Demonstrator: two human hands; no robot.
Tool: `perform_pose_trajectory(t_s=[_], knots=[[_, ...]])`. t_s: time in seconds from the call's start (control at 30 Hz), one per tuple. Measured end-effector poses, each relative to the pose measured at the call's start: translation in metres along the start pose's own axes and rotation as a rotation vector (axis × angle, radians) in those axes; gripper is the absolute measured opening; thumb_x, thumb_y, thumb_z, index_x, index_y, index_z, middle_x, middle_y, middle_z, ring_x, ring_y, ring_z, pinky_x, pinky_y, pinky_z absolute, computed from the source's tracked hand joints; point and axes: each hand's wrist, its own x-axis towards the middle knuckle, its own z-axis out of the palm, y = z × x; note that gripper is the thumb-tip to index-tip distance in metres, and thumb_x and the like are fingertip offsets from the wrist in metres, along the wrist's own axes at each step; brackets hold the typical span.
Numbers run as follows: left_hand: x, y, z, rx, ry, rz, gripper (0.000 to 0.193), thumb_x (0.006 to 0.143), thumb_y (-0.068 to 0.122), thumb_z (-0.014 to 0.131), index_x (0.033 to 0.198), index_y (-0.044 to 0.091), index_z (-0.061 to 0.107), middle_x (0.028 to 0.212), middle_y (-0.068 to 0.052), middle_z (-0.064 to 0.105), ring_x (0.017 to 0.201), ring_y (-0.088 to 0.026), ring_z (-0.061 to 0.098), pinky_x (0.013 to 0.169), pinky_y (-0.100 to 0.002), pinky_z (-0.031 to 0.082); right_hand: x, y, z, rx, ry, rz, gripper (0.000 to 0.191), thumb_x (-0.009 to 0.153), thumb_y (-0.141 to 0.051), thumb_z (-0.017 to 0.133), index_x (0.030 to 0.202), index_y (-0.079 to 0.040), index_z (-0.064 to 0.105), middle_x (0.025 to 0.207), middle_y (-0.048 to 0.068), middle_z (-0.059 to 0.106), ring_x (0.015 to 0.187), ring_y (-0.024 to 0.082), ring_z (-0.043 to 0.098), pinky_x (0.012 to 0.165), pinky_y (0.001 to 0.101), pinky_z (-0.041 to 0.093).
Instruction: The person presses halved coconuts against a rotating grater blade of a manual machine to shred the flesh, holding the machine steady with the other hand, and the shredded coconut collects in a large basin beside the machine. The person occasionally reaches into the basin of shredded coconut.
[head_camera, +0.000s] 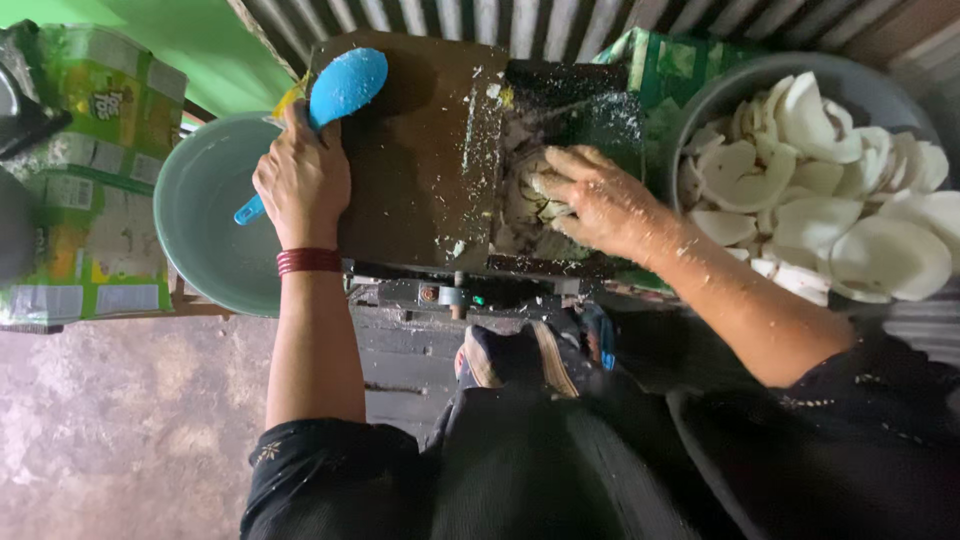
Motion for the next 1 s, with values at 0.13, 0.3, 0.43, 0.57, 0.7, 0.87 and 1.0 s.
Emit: perform_pose_trajectory(t_s=[0.13,0.3,0.43,0.57,0.7,0.87,1.0], knots=[[-0.001,0.0,0.0,-0.01,-0.009,-0.006,0.034,0.104,0.04,0.059,0.126,0.014,0.059,0.094,-0.023,0.073,0.087,-0.047,0.068,0.076,-0.057,0.051,0.0,0.0,0.001,0.001,-0.013,-0.007,0.053,0.079,-0.028,0.079,0.128,-0.009,0.07,0.146,0.019,0.052,0.13,0.04,0.048,0.11,0.0498,0.042],[0.001,0.0,0.001,0.005,0.018,0.006,0.037,0.104,0.039,0.06,0.127,0.011,0.059,0.094,-0.024,0.073,0.086,-0.046,0.069,0.075,-0.057,0.052,0.008,-0.012,0.007,-0.029,-0.034,0.095,0.046,0.072,-0.017,0.077,0.117,-0.009,0.075,0.141,0.014,0.053,0.126,0.038,0.048,0.11,0.0488,0.042],[0.002,0.001,0.0,0.01,0.001,0.001,0.039,0.103,0.038,0.06,0.13,0.01,0.058,0.094,-0.024,0.073,0.086,-0.046,0.069,0.076,-0.056,0.052,0.009,-0.016,0.011,-0.037,-0.025,0.083,0.04,0.068,-0.016,0.078,0.108,-0.008,0.077,0.141,0.015,0.053,0.128,0.039,0.046,0.11,0.0494,0.041],[0.003,0.0,-0.001,-0.001,-0.017,-0.008,0.04,0.104,0.038,0.059,0.132,0.01,0.058,0.094,-0.024,0.073,0.087,-0.046,0.069,0.076,-0.057,0.052,0.009,-0.017,0.016,-0.06,-0.01,0.099,0.039,0.066,-0.017,0.078,0.104,-0.01,0.078,0.142,0.013,0.054,0.132,0.037,0.046,0.11,0.0492,0.042],[0.003,-0.001,-0.001,-0.013,-0.005,0.018,0.038,0.103,0.039,0.06,0.129,0.01,0.058,0.093,-0.023,0.073,0.087,-0.046,0.069,0.075,-0.057,0.052,0.006,-0.016,0.017,-0.063,0.027,0.107,0.046,0.066,-0.021,0.081,0.11,-0.01,0.078,0.142,0.013,0.053,0.133,0.036,0.047,0.109,0.0504,0.043],[0.004,-0.004,0.003,-0.013,-0.018,-0.016,0.036,0.104,0.041,0.059,0.126,0.012,0.058,0.094,-0.022,0.074,0.087,-0.045,0.07,0.074,-0.057,0.051,0.007,-0.014,0.019,-0.06,0.095,0.21,0.05,0.071,-0.021,0.081,0.119,-0.008,0.076,0.143,0.014,0.051,0.126,0.041,0.047,0.11,0.0469,0.045],[0.002,-0.005,0.005,-0.016,0.01,0.025,0.042,0.105,0.04,0.059,0.131,0.008,0.055,0.094,-0.022,0.074,0.085,-0.046,0.069,0.074,-0.056,0.052,0.016,-0.013,0.023,-0.142,0.044,0.146,0.041,0.064,-0.018,0.081,0.103,-0.005,0.078,0.137,0.018,0.051,0.129,0.044,0.045,0.108,0.0471,0.044]])
